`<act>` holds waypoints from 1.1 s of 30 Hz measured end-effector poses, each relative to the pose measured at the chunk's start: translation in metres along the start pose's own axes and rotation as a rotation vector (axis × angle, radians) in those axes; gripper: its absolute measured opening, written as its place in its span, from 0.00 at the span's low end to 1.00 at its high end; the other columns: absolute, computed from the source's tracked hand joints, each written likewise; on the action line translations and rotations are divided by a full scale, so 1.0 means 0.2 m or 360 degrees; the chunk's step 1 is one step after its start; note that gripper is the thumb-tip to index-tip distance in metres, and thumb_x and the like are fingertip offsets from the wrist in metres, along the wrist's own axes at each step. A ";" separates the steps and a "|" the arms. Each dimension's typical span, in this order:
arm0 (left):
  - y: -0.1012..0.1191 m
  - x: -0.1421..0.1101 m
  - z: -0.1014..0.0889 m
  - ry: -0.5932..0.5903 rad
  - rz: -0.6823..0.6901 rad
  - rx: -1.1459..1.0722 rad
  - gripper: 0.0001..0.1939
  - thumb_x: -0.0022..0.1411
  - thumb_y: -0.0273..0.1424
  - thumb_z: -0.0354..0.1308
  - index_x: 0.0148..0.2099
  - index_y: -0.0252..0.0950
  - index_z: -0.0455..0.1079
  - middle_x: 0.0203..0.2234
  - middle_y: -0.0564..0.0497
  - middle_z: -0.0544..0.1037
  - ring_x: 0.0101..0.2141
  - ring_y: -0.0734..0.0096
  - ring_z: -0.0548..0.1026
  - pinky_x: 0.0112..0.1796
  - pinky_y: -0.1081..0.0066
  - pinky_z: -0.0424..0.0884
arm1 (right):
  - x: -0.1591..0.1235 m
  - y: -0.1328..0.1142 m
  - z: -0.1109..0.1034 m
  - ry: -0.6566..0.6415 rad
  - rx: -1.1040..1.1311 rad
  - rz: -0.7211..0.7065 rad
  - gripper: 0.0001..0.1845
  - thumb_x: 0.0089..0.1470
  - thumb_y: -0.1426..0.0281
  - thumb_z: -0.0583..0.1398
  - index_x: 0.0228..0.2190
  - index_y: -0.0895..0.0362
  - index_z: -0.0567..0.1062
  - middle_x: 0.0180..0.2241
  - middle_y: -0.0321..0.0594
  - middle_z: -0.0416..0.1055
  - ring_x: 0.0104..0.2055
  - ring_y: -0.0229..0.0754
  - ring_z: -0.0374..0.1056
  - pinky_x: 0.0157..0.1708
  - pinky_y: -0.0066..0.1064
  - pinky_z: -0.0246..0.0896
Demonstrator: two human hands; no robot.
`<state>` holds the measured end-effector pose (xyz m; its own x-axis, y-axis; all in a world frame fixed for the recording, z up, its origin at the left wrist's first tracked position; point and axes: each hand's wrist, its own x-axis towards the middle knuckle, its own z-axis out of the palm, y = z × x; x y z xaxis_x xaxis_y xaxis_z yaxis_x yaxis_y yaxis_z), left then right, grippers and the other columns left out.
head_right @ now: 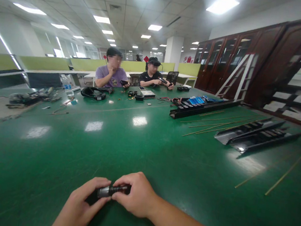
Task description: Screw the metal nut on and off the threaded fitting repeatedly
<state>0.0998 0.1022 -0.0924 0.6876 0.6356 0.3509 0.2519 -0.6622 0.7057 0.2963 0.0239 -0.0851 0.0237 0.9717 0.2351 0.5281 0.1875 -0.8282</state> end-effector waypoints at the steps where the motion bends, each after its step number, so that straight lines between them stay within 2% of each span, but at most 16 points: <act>1: 0.00 0.00 0.00 0.0006 0.0016 -0.0003 0.11 0.61 0.30 0.62 0.46 0.45 0.72 0.40 0.53 0.78 0.41 0.68 0.77 0.44 0.73 0.74 | 0.00 0.00 0.00 0.0008 0.0006 0.0028 0.08 0.47 0.71 0.66 0.34 0.55 0.82 0.28 0.35 0.77 0.29 0.38 0.70 0.32 0.26 0.60; 6: -0.03 -0.01 0.00 0.0078 0.0126 0.0043 0.11 0.61 0.31 0.63 0.46 0.44 0.72 0.40 0.51 0.79 0.40 0.67 0.78 0.43 0.73 0.76 | 0.00 0.01 0.02 0.0008 0.0048 0.0141 0.07 0.48 0.69 0.66 0.32 0.53 0.82 0.28 0.35 0.78 0.29 0.39 0.71 0.32 0.28 0.60; 9: -0.07 -0.01 0.02 0.0118 0.0292 0.0043 0.13 0.60 0.30 0.63 0.48 0.44 0.71 0.39 0.50 0.80 0.39 0.67 0.79 0.41 0.74 0.77 | -0.02 0.04 0.05 0.0000 0.0017 0.0245 0.07 0.47 0.69 0.66 0.32 0.50 0.83 0.28 0.34 0.79 0.31 0.41 0.72 0.35 0.30 0.60; 12: -0.11 -0.02 0.06 0.0095 0.0447 -0.0004 0.15 0.60 0.27 0.62 0.49 0.44 0.69 0.38 0.49 0.80 0.38 0.67 0.79 0.41 0.75 0.77 | -0.07 0.08 0.09 -0.0002 0.0010 0.0321 0.08 0.45 0.71 0.67 0.31 0.50 0.83 0.28 0.35 0.79 0.31 0.42 0.72 0.36 0.30 0.60; 14: -0.12 -0.01 0.08 0.0052 0.0473 -0.0037 0.14 0.61 0.27 0.62 0.48 0.43 0.70 0.37 0.48 0.80 0.37 0.67 0.80 0.40 0.75 0.78 | -0.09 0.10 0.10 -0.0005 0.0024 0.0342 0.09 0.44 0.72 0.67 0.32 0.50 0.83 0.27 0.36 0.78 0.30 0.41 0.72 0.34 0.29 0.60; 17: -0.10 0.00 0.06 0.0028 0.0393 -0.0037 0.12 0.61 0.28 0.61 0.48 0.42 0.71 0.38 0.47 0.80 0.39 0.66 0.79 0.41 0.73 0.78 | -0.08 0.08 0.08 0.0030 0.0038 0.0327 0.08 0.45 0.71 0.67 0.31 0.50 0.83 0.27 0.34 0.78 0.30 0.41 0.72 0.34 0.29 0.60; 22: -0.02 0.01 0.01 0.0001 0.0082 0.0039 0.13 0.59 0.28 0.64 0.47 0.44 0.73 0.41 0.51 0.79 0.42 0.66 0.78 0.45 0.71 0.76 | -0.03 0.00 0.02 0.0015 0.0102 0.0286 0.08 0.48 0.71 0.64 0.32 0.53 0.83 0.27 0.34 0.78 0.29 0.39 0.70 0.30 0.27 0.59; 27: 0.02 -0.01 0.01 0.0009 0.0110 0.0058 0.13 0.60 0.28 0.63 0.47 0.44 0.73 0.41 0.50 0.79 0.43 0.66 0.77 0.46 0.70 0.75 | -0.04 -0.01 0.02 0.0040 0.0120 0.0247 0.09 0.45 0.72 0.65 0.32 0.55 0.82 0.27 0.35 0.78 0.29 0.39 0.70 0.30 0.27 0.59; 33: 0.01 -0.03 0.01 0.0077 0.0157 0.0160 0.11 0.60 0.31 0.63 0.46 0.42 0.73 0.41 0.48 0.79 0.42 0.64 0.78 0.44 0.69 0.76 | -0.04 0.01 0.03 0.0034 0.0181 0.0197 0.08 0.43 0.72 0.65 0.31 0.56 0.81 0.25 0.35 0.75 0.26 0.37 0.67 0.28 0.26 0.59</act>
<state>0.0975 0.0964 -0.0950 0.6793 0.5823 0.4467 0.2533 -0.7573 0.6019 0.2917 0.0184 -0.0926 0.1012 0.9853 0.1375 0.4207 0.0829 -0.9034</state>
